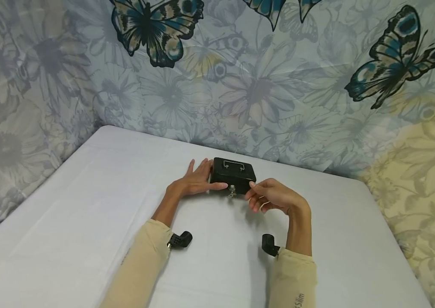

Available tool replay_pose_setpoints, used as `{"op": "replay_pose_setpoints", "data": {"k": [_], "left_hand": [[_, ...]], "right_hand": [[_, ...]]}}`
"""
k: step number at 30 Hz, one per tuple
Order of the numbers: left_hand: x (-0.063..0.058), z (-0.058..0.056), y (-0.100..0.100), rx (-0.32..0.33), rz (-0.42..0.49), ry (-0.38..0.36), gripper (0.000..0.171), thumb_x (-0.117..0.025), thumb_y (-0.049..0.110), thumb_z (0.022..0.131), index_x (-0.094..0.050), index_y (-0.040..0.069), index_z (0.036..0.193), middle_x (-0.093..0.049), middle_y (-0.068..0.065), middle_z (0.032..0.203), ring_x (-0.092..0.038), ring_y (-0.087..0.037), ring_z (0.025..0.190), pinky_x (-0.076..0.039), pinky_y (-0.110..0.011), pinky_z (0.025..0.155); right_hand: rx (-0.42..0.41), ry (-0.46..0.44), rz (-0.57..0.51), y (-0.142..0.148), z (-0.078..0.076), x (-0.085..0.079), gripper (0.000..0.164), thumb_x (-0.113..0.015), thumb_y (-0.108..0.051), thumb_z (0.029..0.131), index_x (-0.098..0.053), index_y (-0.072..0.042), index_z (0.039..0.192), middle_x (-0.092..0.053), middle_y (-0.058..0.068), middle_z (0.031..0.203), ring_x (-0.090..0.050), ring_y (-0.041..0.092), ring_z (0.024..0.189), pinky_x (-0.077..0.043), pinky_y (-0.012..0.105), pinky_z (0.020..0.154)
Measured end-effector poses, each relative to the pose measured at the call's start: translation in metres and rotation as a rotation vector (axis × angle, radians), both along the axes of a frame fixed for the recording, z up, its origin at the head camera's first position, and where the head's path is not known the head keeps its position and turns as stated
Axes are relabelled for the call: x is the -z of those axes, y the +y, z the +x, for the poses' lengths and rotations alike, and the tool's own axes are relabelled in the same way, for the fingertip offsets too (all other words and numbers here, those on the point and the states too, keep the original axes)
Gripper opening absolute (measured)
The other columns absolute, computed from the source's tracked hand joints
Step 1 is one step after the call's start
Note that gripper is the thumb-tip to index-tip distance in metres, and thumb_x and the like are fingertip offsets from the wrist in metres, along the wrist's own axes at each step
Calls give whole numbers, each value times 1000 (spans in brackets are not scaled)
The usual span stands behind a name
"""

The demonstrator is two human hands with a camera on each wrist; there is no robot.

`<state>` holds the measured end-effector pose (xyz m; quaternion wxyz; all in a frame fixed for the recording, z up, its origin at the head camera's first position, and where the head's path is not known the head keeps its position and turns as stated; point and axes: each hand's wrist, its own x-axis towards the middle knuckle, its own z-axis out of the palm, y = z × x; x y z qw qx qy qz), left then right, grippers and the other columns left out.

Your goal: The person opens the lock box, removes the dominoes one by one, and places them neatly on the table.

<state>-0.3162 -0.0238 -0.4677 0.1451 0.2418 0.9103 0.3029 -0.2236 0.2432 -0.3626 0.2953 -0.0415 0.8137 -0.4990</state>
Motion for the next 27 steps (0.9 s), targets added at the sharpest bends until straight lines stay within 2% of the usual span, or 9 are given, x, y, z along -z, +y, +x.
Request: {"op": "replay_pose_setpoints", "data": {"k": [4, 8, 12, 18, 24, 27], "left_hand": [[-4, 2, -4, 27, 22, 23, 123, -59, 84, 81, -7, 17, 170, -10, -4, 179, 5, -20, 167, 19, -49, 131], [-8, 5, -6, 44, 28, 33, 123, -64, 81, 80, -9, 16, 170, -11, -5, 179, 5, -22, 167, 18, -50, 132], [-7, 7, -6, 46, 12, 43, 125, -66, 80, 79, -9, 16, 169, -11, -5, 178, 5, -22, 167, 17, -51, 132], [-6, 12, -3, 68, -40, 69, 125, -75, 69, 80, -9, 11, 169, -13, -11, 178, 2, -25, 167, 14, -54, 132], [-9, 9, -3, 84, -67, 87, 127, -75, 68, 81, -5, 7, 169, -9, -13, 178, 4, -26, 167, 15, -55, 132], [-9, 8, -4, 83, -71, 95, 126, -74, 67, 82, -6, 7, 169, -9, -13, 178, 4, -26, 167, 15, -56, 132]], "right_hand": [[38, 154, 80, 10, -5, -17, 41, -50, -29, 111, -67, 9, 111, -72, 1, 83, -71, 13, 77, -54, 26, 70], [54, 222, 109, 15, -16, -27, 40, -53, -30, 110, -65, 8, 115, -72, 3, 89, -73, 12, 83, -57, 26, 79], [39, 270, 125, 18, -26, -30, 35, -54, -25, 109, -65, 6, 118, -73, 7, 96, -74, 14, 88, -59, 26, 84], [29, 390, 231, 25, -27, -27, 33, -61, -24, 105, -64, 2, 125, -73, 12, 111, -72, 18, 98, -57, 36, 90], [-14, 402, 333, 22, -26, -26, 42, -70, -32, 99, -63, -4, 131, -64, 17, 133, -68, 33, 116, -48, 46, 101], [-55, 393, 369, 13, -27, -25, 48, -73, -31, 97, -61, -5, 136, -62, 19, 140, -65, 36, 127, -49, 52, 107]]}}
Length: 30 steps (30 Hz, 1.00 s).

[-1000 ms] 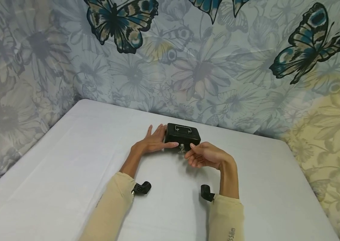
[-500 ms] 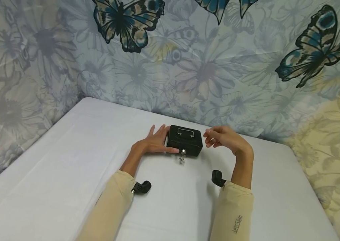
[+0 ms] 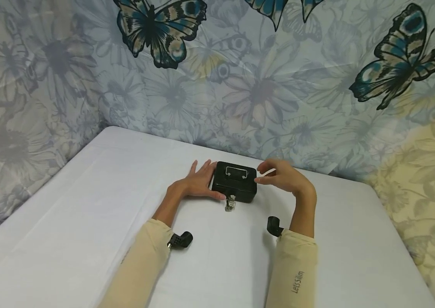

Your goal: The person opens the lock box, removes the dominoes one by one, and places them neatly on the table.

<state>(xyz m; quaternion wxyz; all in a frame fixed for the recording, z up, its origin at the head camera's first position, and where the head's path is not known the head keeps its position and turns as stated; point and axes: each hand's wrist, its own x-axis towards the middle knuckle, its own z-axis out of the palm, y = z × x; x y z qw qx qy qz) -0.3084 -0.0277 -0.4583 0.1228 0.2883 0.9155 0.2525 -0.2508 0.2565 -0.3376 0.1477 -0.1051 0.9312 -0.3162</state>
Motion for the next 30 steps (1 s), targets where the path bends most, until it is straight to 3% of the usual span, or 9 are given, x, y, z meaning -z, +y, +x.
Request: {"op": "replay_pose_setpoints", "data": {"k": [7, 17, 30], "left_hand": [[6, -1, 1, 3, 58, -24, 126, -78, 66, 79, -8, 11, 169, -12, -10, 178, 3, -27, 167, 15, -55, 132], [4, 0, 1, -1, 40, -13, 123, -78, 64, 81, -9, 12, 170, -12, -9, 178, 2, -27, 167, 14, -56, 132], [-3, -1, -1, 20, 53, -14, 121, -78, 60, 82, -11, 9, 169, -13, -10, 178, 2, -30, 167, 13, -59, 131]], "right_hand": [[-85, -12, 103, -16, -2, 2, 66, -81, -23, 90, -52, -4, 147, -51, 21, 155, -51, 45, 144, -50, 58, 110], [-79, -45, 215, -22, -6, 6, 83, -88, -28, 85, -44, -15, 154, -47, 22, 159, -45, 43, 149, -48, 62, 110], [-95, -41, 219, -30, -7, 8, 95, -91, -27, 80, -39, -21, 159, -46, 10, 163, -45, 35, 149, -39, 62, 119]]}}
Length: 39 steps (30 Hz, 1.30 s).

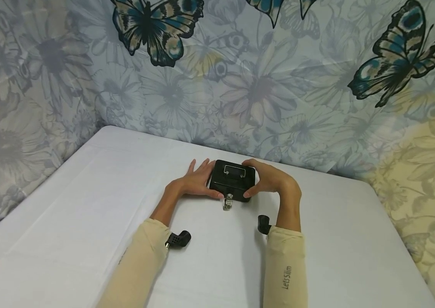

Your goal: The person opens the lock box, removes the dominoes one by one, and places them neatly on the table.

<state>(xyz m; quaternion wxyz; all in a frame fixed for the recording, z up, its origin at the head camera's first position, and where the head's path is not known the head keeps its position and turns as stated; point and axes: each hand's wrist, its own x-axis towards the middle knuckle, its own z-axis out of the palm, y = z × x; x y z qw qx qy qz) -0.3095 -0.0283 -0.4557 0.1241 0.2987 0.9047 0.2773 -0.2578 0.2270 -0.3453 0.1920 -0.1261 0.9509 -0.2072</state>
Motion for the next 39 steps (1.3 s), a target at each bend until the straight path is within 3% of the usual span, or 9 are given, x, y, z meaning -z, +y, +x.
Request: {"op": "replay_pose_setpoints", "data": {"k": [15, 27, 32, 39], "left_hand": [[2, -2, 1, -4, 11, -7, 123, -79, 62, 80, -11, 10, 169, -14, -11, 178, 0, -30, 167, 13, -58, 131], [0, -2, 0, 12, -16, -15, 122, -79, 58, 83, -7, 11, 170, -9, -9, 179, 4, -29, 167, 15, -58, 131], [1, -3, -1, 18, -7, -18, 123, -79, 59, 82, -7, 12, 170, -9, -9, 179, 4, -29, 167, 15, -59, 131], [16, -14, -1, 24, 4, 1, 129, -76, 66, 78, -2, 15, 170, -6, -7, 179, 6, -27, 167, 19, -56, 130]], "right_hand": [[12, -26, 46, 0, -2, 3, 97, -91, -26, 80, -37, -25, 160, -46, 9, 163, -45, 36, 148, -39, 62, 120], [6, -14, 60, -1, -3, 4, 94, -87, -20, 83, -38, -21, 162, -46, 10, 163, -43, 34, 150, -37, 62, 122], [-9, 0, 65, -4, -4, 3, 90, -87, -20, 82, -42, -17, 160, -51, 12, 158, -49, 33, 144, -40, 61, 119], [-30, 24, 1, 2, -3, -3, 79, -84, -18, 86, -48, -9, 156, -59, 17, 151, -63, 38, 132, -51, 55, 111]]}}
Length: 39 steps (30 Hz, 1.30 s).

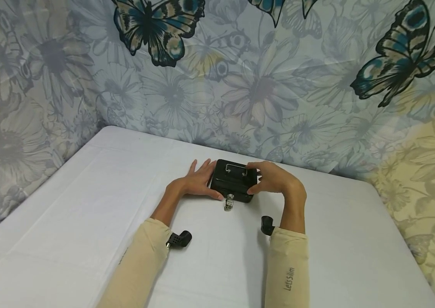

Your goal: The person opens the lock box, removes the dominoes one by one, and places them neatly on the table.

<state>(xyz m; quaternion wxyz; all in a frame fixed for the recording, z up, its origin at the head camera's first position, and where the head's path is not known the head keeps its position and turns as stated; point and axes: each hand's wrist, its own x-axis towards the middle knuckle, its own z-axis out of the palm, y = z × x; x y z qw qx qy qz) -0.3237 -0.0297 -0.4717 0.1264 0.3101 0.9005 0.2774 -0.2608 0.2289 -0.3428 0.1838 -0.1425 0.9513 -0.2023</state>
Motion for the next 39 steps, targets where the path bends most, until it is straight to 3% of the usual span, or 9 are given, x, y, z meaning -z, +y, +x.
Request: {"op": "replay_pose_setpoints", "data": {"k": [5, 9, 16, 24, 32, 39], "left_hand": [[4, -3, 0, -4, 0, 5, 129, -76, 66, 79, 0, 16, 170, -5, -6, 179, 6, -26, 167, 20, -54, 130], [-1, 0, 0, 1, -18, -3, 128, -75, 63, 81, 4, 16, 170, -2, -6, 179, 8, -25, 167, 21, -54, 129], [-9, 5, -2, 19, -15, -30, 134, -73, 74, 78, 5, 12, 169, 1, -10, 179, 10, -26, 167, 23, -54, 129], [0, -1, 0, 9, -53, -14, 129, -72, 66, 81, 4, 11, 169, 3, -6, 179, 12, -22, 166, 23, -52, 129], [-3, 2, 0, -2, -32, -22, 129, -74, 64, 80, 3, 9, 169, 1, -6, 179, 11, -22, 167, 23, -53, 129], [-9, 6, -1, 2, -27, -29, 129, -75, 64, 80, 0, 7, 169, -1, -10, 179, 9, -26, 167, 20, -55, 130]], "right_hand": [[-4, 24, -89, 8, 2, -6, 60, -77, -17, 93, -56, -8, 149, -61, 18, 149, -61, 43, 137, -53, 56, 109], [-14, 36, -144, 13, 3, -7, 53, -71, -14, 98, -57, -6, 148, -62, 19, 148, -61, 43, 137, -51, 58, 111], [-15, 100, -183, 15, 3, -6, 42, -59, -14, 107, -57, -2, 147, -61, 24, 147, -61, 44, 136, -49, 60, 112], [21, 208, -199, 17, -2, 1, 46, -39, -20, 115, -48, 4, 152, -57, 29, 148, -61, 47, 129, -47, 61, 111], [102, 307, -244, 12, -11, 9, 45, -34, -23, 116, -52, 6, 144, -63, 29, 130, -65, 47, 115, -51, 59, 104], [215, 405, -280, 6, -19, 19, 46, -33, -26, 116, -57, 7, 136, -63, 26, 102, -66, 40, 97, -52, 47, 88]]}}
